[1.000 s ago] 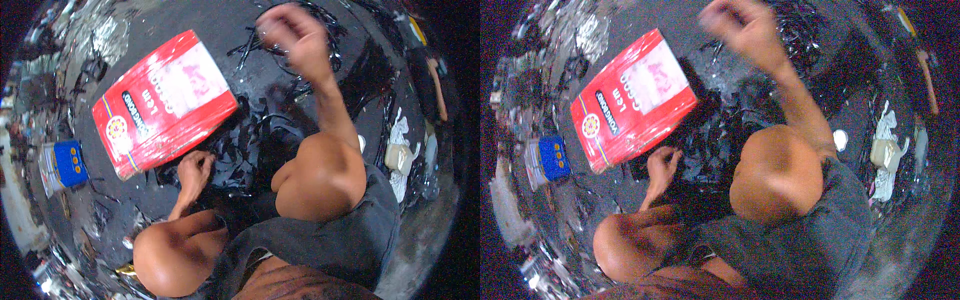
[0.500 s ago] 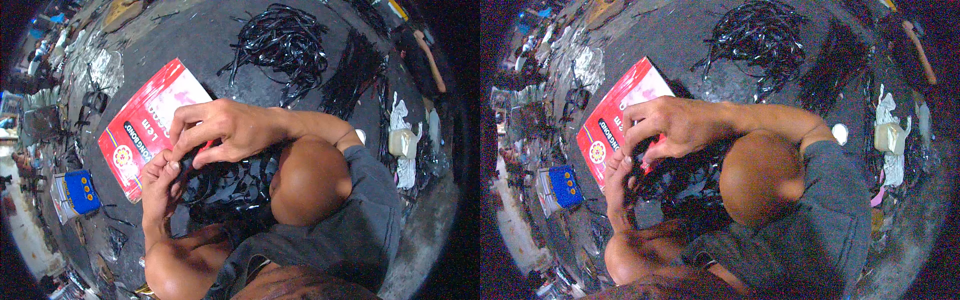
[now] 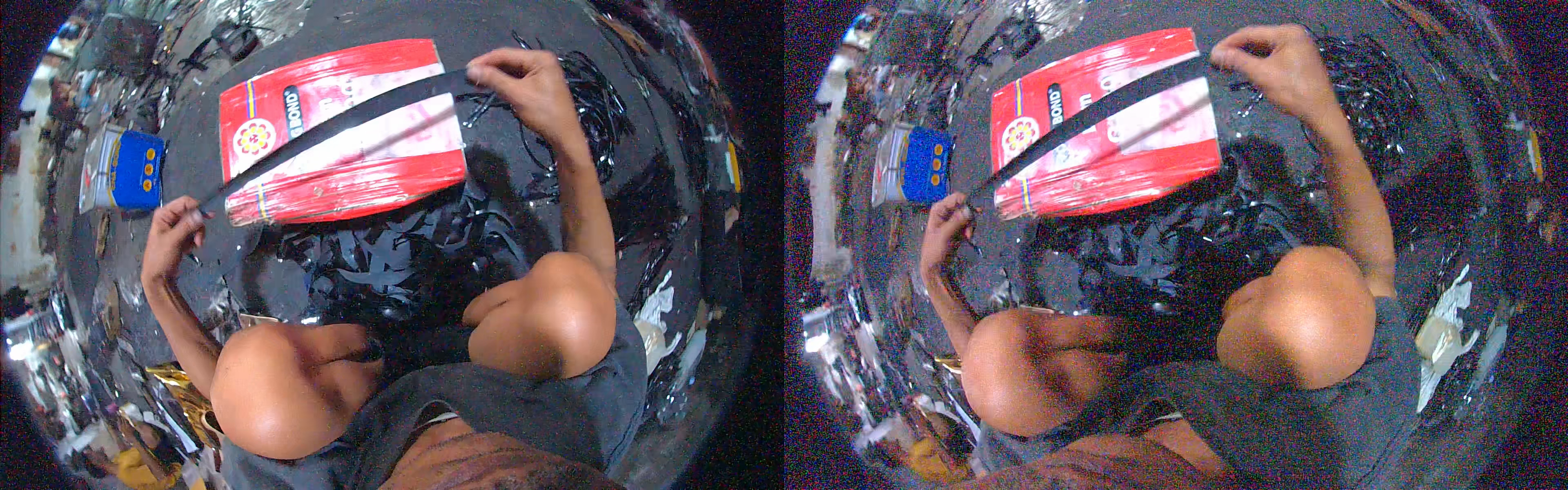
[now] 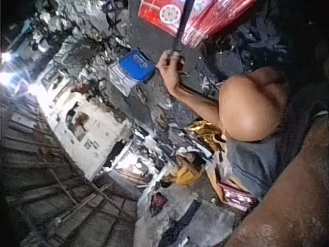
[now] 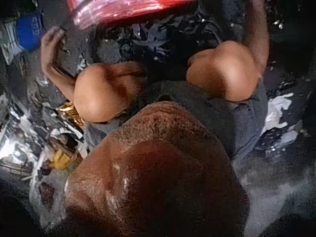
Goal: The person repeatedly picks up black plastic straps and ties them around a red and white rectangular package placed on a table. The person secures each strap by hand, then discards the excess strap onto the table surface.
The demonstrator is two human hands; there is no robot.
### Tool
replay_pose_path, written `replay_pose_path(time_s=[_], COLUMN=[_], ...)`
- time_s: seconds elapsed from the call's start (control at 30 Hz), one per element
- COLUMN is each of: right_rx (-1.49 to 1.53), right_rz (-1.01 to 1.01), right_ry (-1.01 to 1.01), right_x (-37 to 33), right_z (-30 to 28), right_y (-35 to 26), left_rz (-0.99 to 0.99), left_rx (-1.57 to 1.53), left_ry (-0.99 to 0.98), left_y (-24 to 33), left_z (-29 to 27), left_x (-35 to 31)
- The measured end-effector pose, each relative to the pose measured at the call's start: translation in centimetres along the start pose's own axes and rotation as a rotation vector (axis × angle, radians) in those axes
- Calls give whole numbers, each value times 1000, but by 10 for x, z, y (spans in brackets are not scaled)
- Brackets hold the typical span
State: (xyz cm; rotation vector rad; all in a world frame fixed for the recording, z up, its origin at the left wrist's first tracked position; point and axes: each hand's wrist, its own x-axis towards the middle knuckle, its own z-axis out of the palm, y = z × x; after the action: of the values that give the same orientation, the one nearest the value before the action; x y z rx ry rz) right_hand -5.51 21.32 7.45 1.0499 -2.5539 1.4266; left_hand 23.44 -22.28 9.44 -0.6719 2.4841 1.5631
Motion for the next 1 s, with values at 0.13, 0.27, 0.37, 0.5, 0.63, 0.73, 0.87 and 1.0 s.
replay_pose_path(time_s=[0.13,0.27,0.37,0.5,0.63,0.73,0.87,1.0], right_rx=[91,-124,-221,-217,-320,-410,-451,-549], right_rz=[177,72,19,47,-6,-162,-262,-411], right_ry=[-267,-128,-101,-71,-32,14,52,19], right_x=[3,-1,-3,-12,-15,-18,-19,-17], right_z=[50,75,79,77,74,72,69,62], right_y=[12,-7,-11,-12,-13,-11,-1,7], left_rz=[-195,155,629,816,828,820,849,907], left_rx=[194,1207,286,17,31,18,45,104], left_ry=[74,886,624,200,234,247,271,295], left_y=[-66,-48,24,82,79,79,79,78], left_z=[-67,-11,103,233,256,259,261,260], left_x=[38,91,124,135,144,142,140,141])
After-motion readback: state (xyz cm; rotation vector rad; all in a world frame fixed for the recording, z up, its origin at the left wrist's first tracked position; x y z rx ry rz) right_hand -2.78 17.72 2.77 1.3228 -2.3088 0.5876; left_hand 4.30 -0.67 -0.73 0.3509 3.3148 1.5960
